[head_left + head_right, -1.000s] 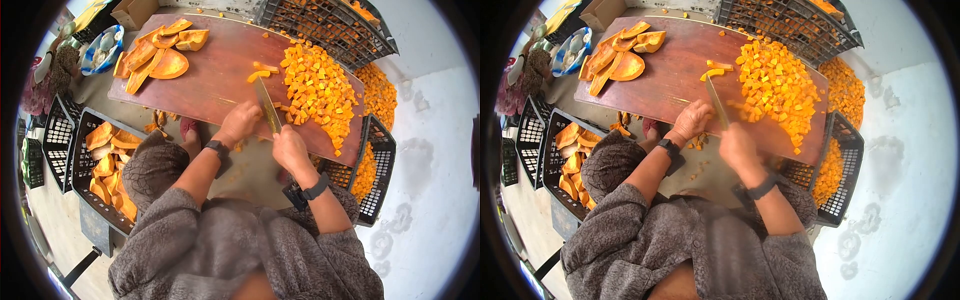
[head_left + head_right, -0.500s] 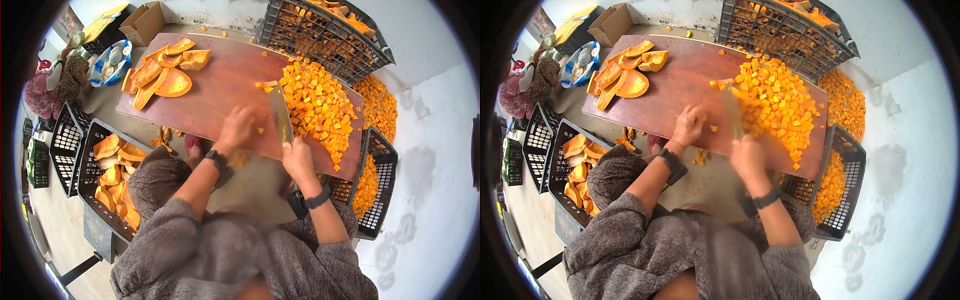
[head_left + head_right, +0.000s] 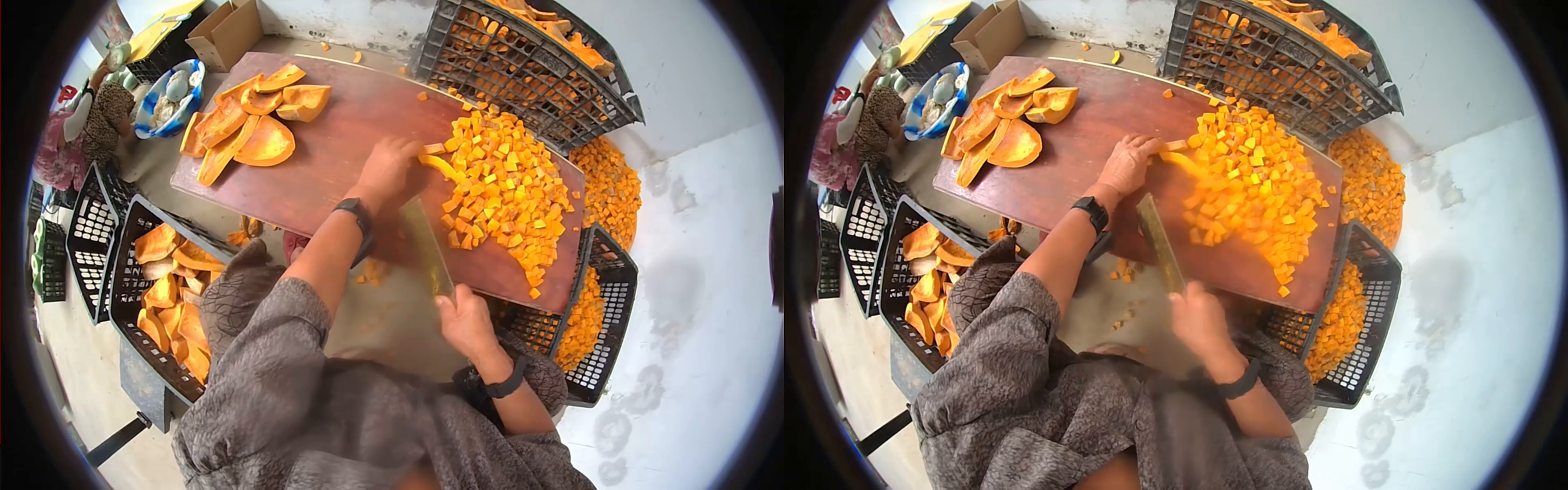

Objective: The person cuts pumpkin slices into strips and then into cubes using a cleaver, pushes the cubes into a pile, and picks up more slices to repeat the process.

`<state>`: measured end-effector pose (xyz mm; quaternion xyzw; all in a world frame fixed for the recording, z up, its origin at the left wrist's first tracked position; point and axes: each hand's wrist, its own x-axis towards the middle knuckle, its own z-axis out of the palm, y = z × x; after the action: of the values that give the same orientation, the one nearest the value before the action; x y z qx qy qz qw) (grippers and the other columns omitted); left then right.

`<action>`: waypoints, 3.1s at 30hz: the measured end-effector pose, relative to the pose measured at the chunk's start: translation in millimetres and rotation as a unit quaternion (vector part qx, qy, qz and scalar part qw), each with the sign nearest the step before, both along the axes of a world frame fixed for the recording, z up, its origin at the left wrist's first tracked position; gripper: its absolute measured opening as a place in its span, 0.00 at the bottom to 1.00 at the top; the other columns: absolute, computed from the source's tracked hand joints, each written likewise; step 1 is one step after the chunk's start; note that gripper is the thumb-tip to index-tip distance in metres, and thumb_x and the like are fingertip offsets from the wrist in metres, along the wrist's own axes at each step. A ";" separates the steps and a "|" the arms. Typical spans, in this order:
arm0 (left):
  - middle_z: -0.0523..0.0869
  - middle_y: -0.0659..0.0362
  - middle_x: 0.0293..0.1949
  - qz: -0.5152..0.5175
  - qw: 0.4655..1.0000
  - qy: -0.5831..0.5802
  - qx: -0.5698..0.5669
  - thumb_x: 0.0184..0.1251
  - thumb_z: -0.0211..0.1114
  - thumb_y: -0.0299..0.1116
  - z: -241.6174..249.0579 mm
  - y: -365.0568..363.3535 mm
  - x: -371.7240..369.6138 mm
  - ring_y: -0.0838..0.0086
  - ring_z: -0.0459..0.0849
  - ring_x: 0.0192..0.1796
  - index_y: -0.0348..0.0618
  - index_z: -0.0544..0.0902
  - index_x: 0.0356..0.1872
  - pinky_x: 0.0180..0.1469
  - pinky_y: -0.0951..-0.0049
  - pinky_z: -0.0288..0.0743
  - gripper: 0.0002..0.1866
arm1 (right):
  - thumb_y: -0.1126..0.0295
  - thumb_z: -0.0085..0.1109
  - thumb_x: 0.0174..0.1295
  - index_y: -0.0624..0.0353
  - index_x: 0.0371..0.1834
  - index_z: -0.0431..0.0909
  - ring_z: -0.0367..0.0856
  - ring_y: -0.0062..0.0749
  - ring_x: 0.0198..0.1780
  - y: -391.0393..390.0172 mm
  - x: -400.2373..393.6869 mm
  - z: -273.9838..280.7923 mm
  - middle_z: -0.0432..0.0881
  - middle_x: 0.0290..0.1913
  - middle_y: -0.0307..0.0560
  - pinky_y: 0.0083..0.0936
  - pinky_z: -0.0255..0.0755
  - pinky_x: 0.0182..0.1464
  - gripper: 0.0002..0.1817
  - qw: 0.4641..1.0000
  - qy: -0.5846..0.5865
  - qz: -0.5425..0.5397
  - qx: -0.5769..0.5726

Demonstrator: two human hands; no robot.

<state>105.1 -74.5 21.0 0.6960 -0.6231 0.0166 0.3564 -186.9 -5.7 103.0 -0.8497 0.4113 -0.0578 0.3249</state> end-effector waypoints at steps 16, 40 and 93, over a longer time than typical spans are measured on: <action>0.82 0.52 0.45 0.075 0.995 0.050 0.029 0.55 0.60 0.22 -23.6 102.8 -19.3 0.52 0.78 0.50 0.45 0.81 0.47 0.54 0.59 0.74 0.16 | 0.66 0.58 0.65 0.67 0.32 0.72 0.79 0.70 0.36 -20.1 -7.9 -15.1 0.79 0.29 0.69 0.53 0.72 0.39 0.13 0.992 -0.007 -0.121 -0.048; 0.80 0.53 0.38 -0.007 0.989 0.150 -0.014 0.56 0.66 0.24 -24.8 129.7 -50.7 0.54 0.81 0.43 0.42 0.82 0.41 0.45 0.63 0.78 0.11 | 0.66 0.56 0.68 0.67 0.35 0.71 0.80 0.67 0.33 5.2 47.3 17.6 0.80 0.28 0.68 0.52 0.73 0.36 0.13 0.993 0.077 0.000 -0.086; 0.78 0.51 0.33 -0.010 0.989 0.133 -0.056 0.51 0.66 0.25 -27.1 122.7 -61.0 0.51 0.78 0.39 0.42 0.78 0.33 0.42 0.57 0.75 0.08 | 0.69 0.56 0.67 0.71 0.37 0.73 0.81 0.68 0.39 -14.8 73.4 -2.6 0.81 0.32 0.72 0.50 0.75 0.42 0.12 0.995 0.080 0.017 -0.053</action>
<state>44.0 48.1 -6.1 0.6647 -0.5753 -0.0450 0.4746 -113.5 -20.5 100.4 -0.8744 0.4179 -0.0056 0.2465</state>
